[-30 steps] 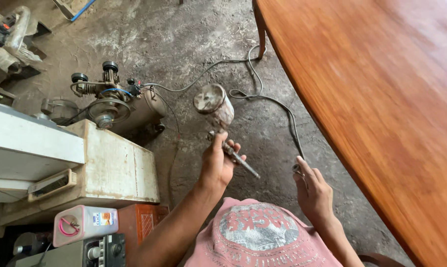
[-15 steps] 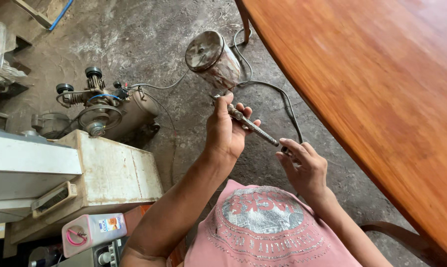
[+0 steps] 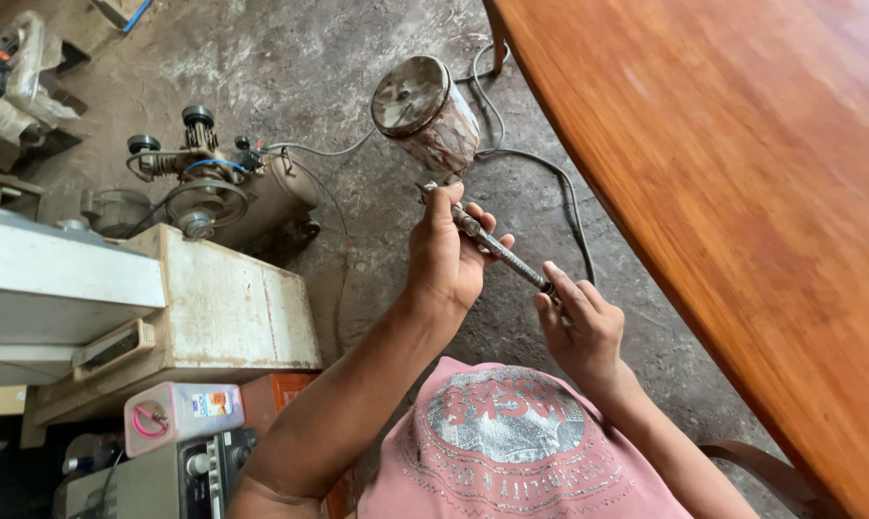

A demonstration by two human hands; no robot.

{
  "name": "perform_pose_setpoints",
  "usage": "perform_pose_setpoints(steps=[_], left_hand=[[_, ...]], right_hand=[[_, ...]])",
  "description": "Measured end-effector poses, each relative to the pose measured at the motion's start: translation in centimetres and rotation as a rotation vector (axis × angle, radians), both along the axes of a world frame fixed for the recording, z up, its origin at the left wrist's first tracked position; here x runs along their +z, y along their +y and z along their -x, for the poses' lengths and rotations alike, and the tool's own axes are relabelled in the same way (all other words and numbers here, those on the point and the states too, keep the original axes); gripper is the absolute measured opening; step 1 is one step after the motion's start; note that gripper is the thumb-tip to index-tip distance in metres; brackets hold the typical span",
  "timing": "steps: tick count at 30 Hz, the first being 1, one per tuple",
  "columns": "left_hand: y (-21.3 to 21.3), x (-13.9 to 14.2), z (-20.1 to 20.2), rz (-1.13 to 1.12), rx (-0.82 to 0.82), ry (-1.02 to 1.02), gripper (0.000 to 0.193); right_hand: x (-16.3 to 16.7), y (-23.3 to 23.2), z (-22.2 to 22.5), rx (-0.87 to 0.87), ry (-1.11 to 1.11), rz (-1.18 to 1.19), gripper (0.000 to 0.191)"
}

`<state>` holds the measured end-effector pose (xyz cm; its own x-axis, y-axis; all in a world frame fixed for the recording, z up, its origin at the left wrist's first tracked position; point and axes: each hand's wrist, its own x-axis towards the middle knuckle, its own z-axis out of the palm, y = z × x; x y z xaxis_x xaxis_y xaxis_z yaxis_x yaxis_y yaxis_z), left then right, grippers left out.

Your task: The person wipes a wooden table top with a blue cloth, picks up pieces of sandpaper from a pile, mixes liquid in a cup at a paint station, attaches a spray gun to an air hose, and sprays a clear finish over the table surface.

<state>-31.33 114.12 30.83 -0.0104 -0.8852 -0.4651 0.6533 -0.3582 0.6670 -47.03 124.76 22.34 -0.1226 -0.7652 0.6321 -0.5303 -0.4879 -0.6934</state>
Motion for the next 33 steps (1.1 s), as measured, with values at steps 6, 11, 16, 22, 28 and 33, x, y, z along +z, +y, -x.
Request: perform_pose_setpoints(steps=[6, 11, 16, 22, 28, 33], left_hand=[[0.7, -1.2, 0.2, 0.018, 0.02, 0.033, 0.021], [1.6, -1.7, 0.4, -0.003, 0.07, 0.027, 0.018], [2.3, -1.5, 1.0, 0.039, 0.078, 0.125, 0.015], [2.8, -1.3, 1.4, 0.038, 0.086, 0.173, 0.018], [1.4, -1.5, 0.5, -0.014, 0.118, 0.181, 0.018], [-0.7, -1.7, -1.0, -0.121, 0.097, 0.086, 0.021]], right_hand=[[-1.3, -0.3, 0.4, 0.048, 0.023, 0.003, 0.042], [-2.1, 0.0, 0.1, 0.127, -0.049, -0.074, 0.044], [-1.3, 0.4, -0.1, 0.096, -0.01, 0.068, 0.031], [0.5, 0.3, 0.0, 0.059, 0.068, 0.084, 0.029], [1.0, -0.5, -1.1, 0.044, 0.074, 0.021, 0.033], [1.2, -3.3, -2.3, 0.04, 0.198, -0.167, 0.051]])
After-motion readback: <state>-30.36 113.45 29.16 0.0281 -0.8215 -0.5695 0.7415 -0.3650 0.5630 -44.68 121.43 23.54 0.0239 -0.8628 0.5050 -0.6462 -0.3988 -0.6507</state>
